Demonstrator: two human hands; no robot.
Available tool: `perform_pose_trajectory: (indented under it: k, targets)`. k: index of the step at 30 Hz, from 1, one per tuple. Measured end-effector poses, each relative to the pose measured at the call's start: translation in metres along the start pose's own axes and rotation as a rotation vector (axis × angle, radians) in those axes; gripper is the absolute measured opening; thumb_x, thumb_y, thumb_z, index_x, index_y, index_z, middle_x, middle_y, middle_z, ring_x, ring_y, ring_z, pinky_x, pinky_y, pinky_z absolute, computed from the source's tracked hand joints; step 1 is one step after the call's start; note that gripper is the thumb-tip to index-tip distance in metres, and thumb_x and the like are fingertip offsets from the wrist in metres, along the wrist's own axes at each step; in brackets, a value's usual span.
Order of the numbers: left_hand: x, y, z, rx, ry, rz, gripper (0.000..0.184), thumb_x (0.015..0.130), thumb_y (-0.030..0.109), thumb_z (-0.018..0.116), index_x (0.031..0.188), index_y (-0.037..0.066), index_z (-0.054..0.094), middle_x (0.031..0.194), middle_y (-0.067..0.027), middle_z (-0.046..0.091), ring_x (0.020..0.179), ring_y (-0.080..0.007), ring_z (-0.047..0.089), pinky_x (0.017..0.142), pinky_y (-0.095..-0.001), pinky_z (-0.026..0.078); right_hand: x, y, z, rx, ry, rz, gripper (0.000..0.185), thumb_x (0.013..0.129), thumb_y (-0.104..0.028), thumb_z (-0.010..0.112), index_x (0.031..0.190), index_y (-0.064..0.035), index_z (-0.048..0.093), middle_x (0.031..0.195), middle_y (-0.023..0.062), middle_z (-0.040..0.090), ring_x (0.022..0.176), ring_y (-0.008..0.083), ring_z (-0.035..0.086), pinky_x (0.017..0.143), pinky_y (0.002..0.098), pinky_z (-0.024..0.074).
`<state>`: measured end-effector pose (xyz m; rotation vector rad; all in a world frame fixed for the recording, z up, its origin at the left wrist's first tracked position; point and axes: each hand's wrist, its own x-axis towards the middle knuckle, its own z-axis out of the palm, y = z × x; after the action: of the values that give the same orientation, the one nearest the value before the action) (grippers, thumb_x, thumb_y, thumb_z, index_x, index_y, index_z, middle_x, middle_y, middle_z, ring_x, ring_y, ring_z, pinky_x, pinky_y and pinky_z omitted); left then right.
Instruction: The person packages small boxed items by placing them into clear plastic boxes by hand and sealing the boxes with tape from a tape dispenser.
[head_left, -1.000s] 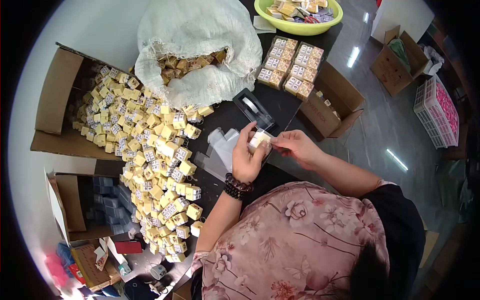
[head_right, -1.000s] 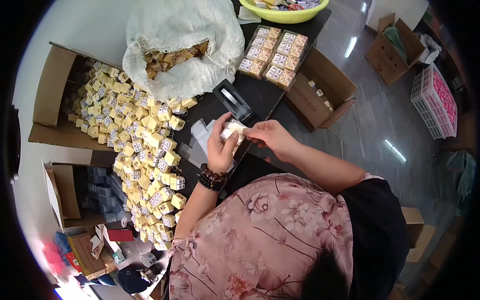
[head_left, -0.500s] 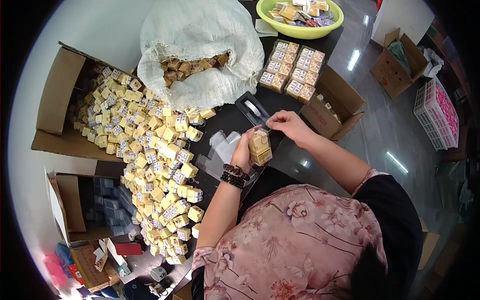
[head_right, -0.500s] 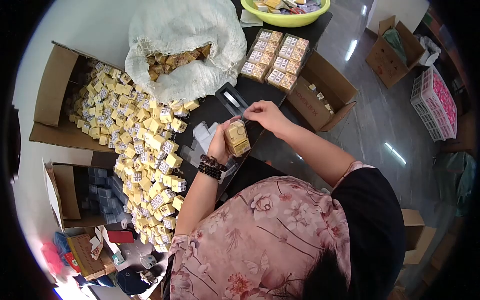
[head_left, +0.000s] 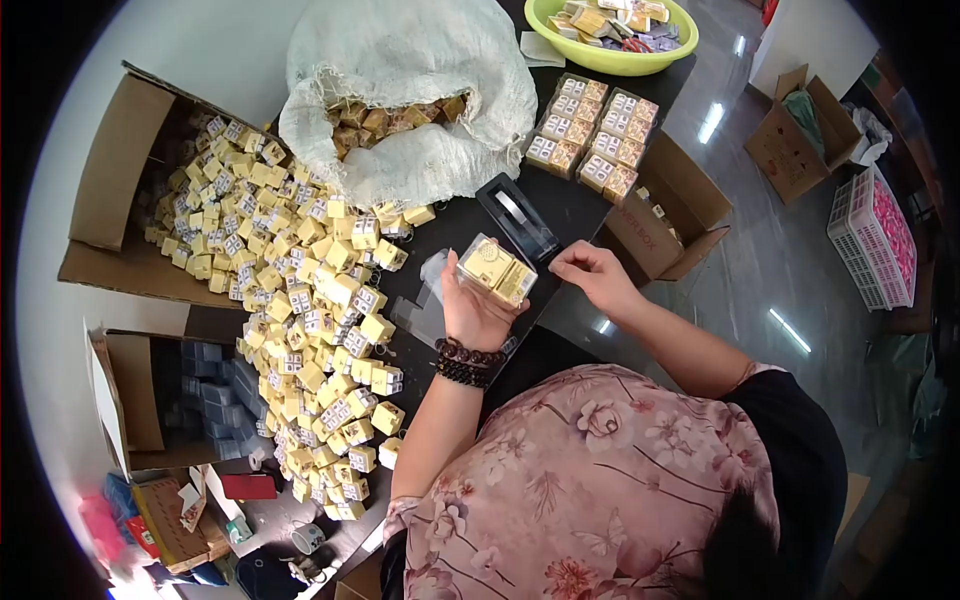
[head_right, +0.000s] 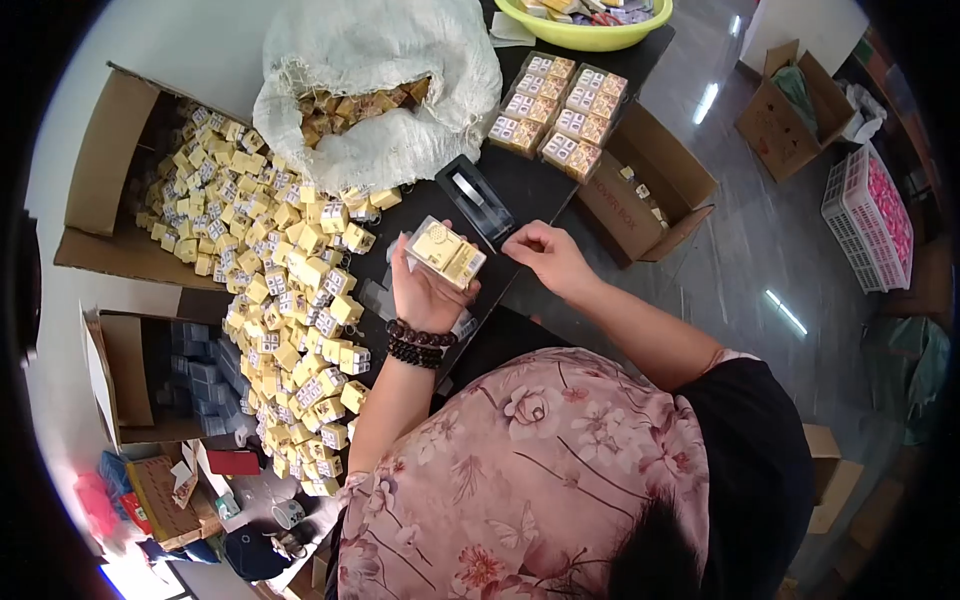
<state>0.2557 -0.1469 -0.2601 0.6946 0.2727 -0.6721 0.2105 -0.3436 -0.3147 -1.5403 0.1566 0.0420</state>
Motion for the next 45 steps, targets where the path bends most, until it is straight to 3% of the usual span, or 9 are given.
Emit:
perform_pose_trajectory:
  k: [13,16,21,23,26,30,33,34,45]
  targets:
    - [-0.022,-0.005,0.016,-0.022,-0.053,0.184,0.062,0.094,0.058,0.035,0.127,0.009,0.051,0.105,-0.0101,0.064,0.099,-0.0267,0.061,0.085,-0.0426,0.049,-0.02,-0.055,0.02,0.271,-0.363,0.132,0.026,0.09,-0.026,0.067,0.084,-0.0009,0.068,0.079,-0.0011,0.065,0.073,0.0051,0.055,0.069,0.0226,0.0435]
    - [-0.024,-0.019,0.011,-0.295,-0.102,0.037,0.062,0.095,0.057,0.033,0.116,0.003,0.055,0.1,-0.0135,0.061,0.094,-0.029,0.058,0.085,-0.0415,0.048,-0.028,-0.054,0.021,-0.256,-0.243,-0.243,0.034,0.084,-0.027,0.073,0.069,-0.0017,0.057,0.066,0.0029,0.059,0.062,0.0075,0.05,0.056,0.0275,0.0405]
    - [-0.025,-0.021,0.008,-0.351,-0.1,0.082,0.058,0.093,0.053,0.038,0.109,0.001,0.057,0.094,-0.0135,0.062,0.09,-0.0296,0.058,0.082,-0.0407,0.05,-0.032,-0.035,0.026,-0.333,-0.252,-0.166,0.036,0.087,-0.038,0.068,0.083,-0.0031,0.062,0.076,0.0064,0.062,0.066,0.014,0.058,0.057,0.03,0.0438]
    - [-0.022,-0.023,0.002,-0.225,-0.077,0.148,0.06,0.093,0.054,0.035,0.111,0.001,0.056,0.096,-0.0138,0.062,0.092,-0.0283,0.06,0.083,-0.0392,0.051,-0.037,-0.029,0.032,0.835,-0.538,0.29,0.036,0.094,-0.042,0.057,0.105,-0.0087,0.058,0.1,0.006,0.064,0.087,0.0154,0.063,0.066,0.0306,0.0475]
    - [-0.022,-0.025,-0.007,0.105,-0.194,0.24,0.055,0.096,0.043,0.03,0.123,0.0,0.052,0.111,-0.0157,0.062,0.106,-0.0268,0.058,0.093,-0.037,0.047,-0.047,-0.053,0.031,1.102,-0.669,0.546,0.042,0.098,-0.041,0.047,0.125,-0.0089,0.044,0.121,0.0103,0.057,0.109,0.0256,0.06,0.091,0.042,0.0507]
    - [-0.032,-0.014,-0.016,0.723,0.059,0.511,0.049,0.101,0.036,0.039,0.131,-0.002,0.046,0.119,-0.0154,0.057,0.11,-0.0252,0.054,0.099,-0.0343,0.04,-0.011,-0.068,0.005,0.873,-0.569,0.326,0.027,0.094,-0.013,0.059,0.117,-0.0069,0.047,0.112,0.0083,0.057,0.108,0.0223,0.059,0.093,0.0453,0.0506]
    - [-0.049,0.01,-0.077,1.831,0.417,0.644,0.075,0.084,0.04,0.067,0.136,-0.005,0.038,0.129,-0.0217,0.048,0.119,-0.0365,0.045,0.103,-0.0411,0.036,0.074,-0.094,-0.05,-0.363,0.189,-0.388,0.045,0.082,-0.016,0.072,0.118,-0.0044,0.048,0.105,0.0058,0.057,0.094,0.0141,0.055,0.083,0.0307,0.046]
    - [-0.056,0.008,-0.092,2.034,0.538,0.616,0.085,0.077,0.043,0.074,0.136,-0.005,0.037,0.132,-0.0227,0.044,0.122,-0.0386,0.042,0.104,-0.0427,0.036,0.112,-0.088,-0.073,-0.513,0.349,-0.478,0.045,0.08,-0.014,0.073,0.117,-0.0039,0.048,0.107,0.0151,0.06,0.099,0.029,0.059,0.087,0.0374,0.0466]
    - [-0.068,0.035,-0.102,2.041,0.49,0.35,0.109,0.048,0.051,0.088,0.129,-0.005,0.041,0.132,-0.0215,0.039,0.123,-0.0374,0.04,0.105,-0.0414,0.036,0.233,-0.059,-0.123,-1.263,0.628,-0.847,0.028,0.082,-0.01,0.063,0.109,-0.0023,0.06,0.118,0.0192,0.056,0.112,0.0389,0.05,0.097,0.0463,0.041]
